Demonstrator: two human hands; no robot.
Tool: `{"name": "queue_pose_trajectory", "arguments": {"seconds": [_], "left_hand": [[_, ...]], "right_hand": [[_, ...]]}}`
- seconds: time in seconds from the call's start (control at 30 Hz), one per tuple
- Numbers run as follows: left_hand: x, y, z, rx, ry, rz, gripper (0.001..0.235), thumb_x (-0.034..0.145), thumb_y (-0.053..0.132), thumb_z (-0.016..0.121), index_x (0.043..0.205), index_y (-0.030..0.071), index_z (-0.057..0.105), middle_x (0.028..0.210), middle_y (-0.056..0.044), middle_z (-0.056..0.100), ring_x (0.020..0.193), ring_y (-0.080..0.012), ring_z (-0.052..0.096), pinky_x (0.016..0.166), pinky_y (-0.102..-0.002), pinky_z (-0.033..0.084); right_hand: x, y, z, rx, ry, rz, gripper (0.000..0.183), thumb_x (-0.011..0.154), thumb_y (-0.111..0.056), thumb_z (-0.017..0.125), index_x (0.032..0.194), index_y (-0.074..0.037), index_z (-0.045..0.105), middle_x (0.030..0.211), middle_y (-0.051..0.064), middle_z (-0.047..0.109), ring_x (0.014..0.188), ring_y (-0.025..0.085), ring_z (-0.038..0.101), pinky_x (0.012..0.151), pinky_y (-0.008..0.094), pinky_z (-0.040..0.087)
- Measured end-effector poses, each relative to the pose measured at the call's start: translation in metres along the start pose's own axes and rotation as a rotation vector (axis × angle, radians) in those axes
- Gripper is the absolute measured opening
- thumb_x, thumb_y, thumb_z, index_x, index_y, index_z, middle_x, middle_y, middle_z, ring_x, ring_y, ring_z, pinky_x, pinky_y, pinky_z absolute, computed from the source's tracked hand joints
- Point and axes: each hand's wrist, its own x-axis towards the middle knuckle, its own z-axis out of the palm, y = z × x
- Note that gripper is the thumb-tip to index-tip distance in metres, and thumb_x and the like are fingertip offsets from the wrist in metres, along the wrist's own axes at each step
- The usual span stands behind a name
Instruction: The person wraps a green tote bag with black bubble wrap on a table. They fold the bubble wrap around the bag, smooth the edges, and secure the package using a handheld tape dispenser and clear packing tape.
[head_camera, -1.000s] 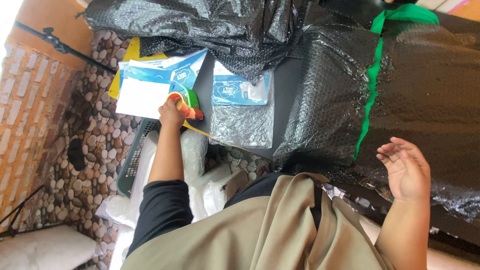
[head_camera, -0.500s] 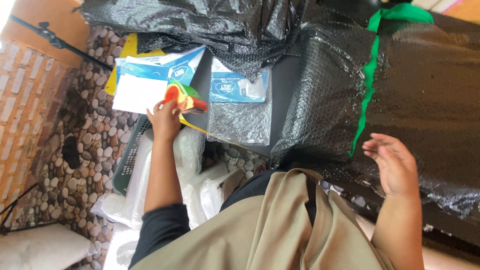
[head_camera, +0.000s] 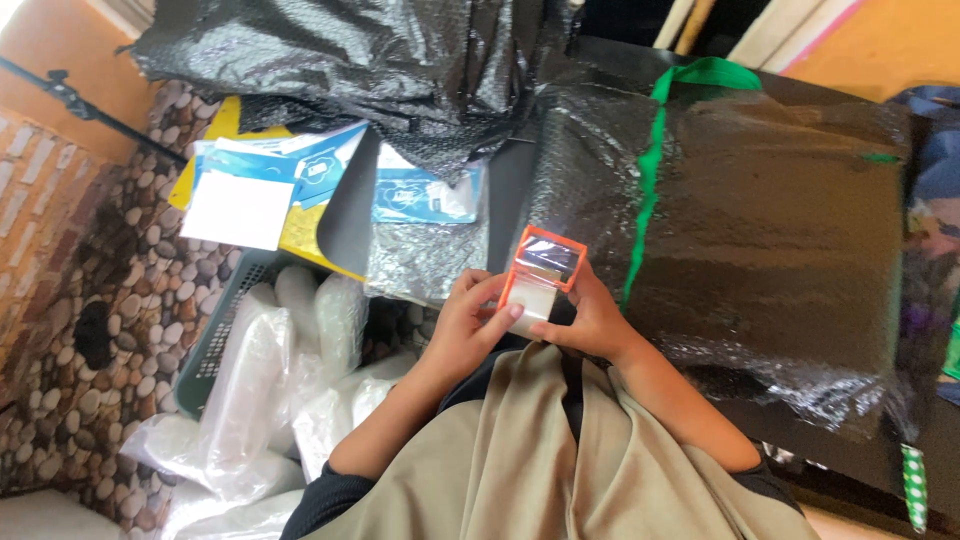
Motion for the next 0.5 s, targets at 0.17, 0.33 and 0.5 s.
{"name": "queue_pose_trajectory", "arguments": {"seconds": [0.17, 0.33, 0.5], "left_hand": [[0.006, 0.016, 0.029, 0.247, -0.023, 0.081, 0.088, 0.067, 0.059, 0.090, 0.129, 0.012, 0.050, 0.134, -0.017, 0.045, 0.126, -0.0433, 0.053, 0.106, -0.051, 0.043], [0.006, -0.005, 0.073, -0.468, -0.404, -0.120, 0.119, 0.075, 0.012, 0.090, 0.164, 0.018, 0.010, 0.152, -0.014, 0.044, 0.132, -0.0296, 0.054, 0.100, -0.043, 0.054], [0.000, -0.015, 0.094, -0.428, -0.447, -0.132, 0.117, 0.072, 0.021, 0.093, 0.162, 0.014, 0.017, 0.148, -0.017, 0.044, 0.124, -0.0286, 0.056, 0.095, -0.043, 0.057]], "right_hand": [[-0.033, 0.018, -0.015, 0.496, -0.030, 0.124, 0.114, 0.065, -0.017, 0.095, 0.158, -0.011, 0.030, 0.153, 0.010, 0.049, 0.136, 0.024, 0.053, 0.110, 0.045, 0.049], [-0.053, 0.002, -0.031, 0.713, 0.026, 0.078, 0.079, 0.083, -0.018, 0.076, 0.151, -0.005, 0.038, 0.142, 0.020, 0.058, 0.128, 0.035, 0.060, 0.104, 0.057, 0.049], [-0.058, -0.017, -0.090, 0.215, 0.176, 0.124, 0.072, 0.094, -0.055, 0.058, 0.151, -0.012, 0.045, 0.137, 0.012, 0.049, 0.125, 0.025, 0.045, 0.107, 0.051, 0.037]]}}
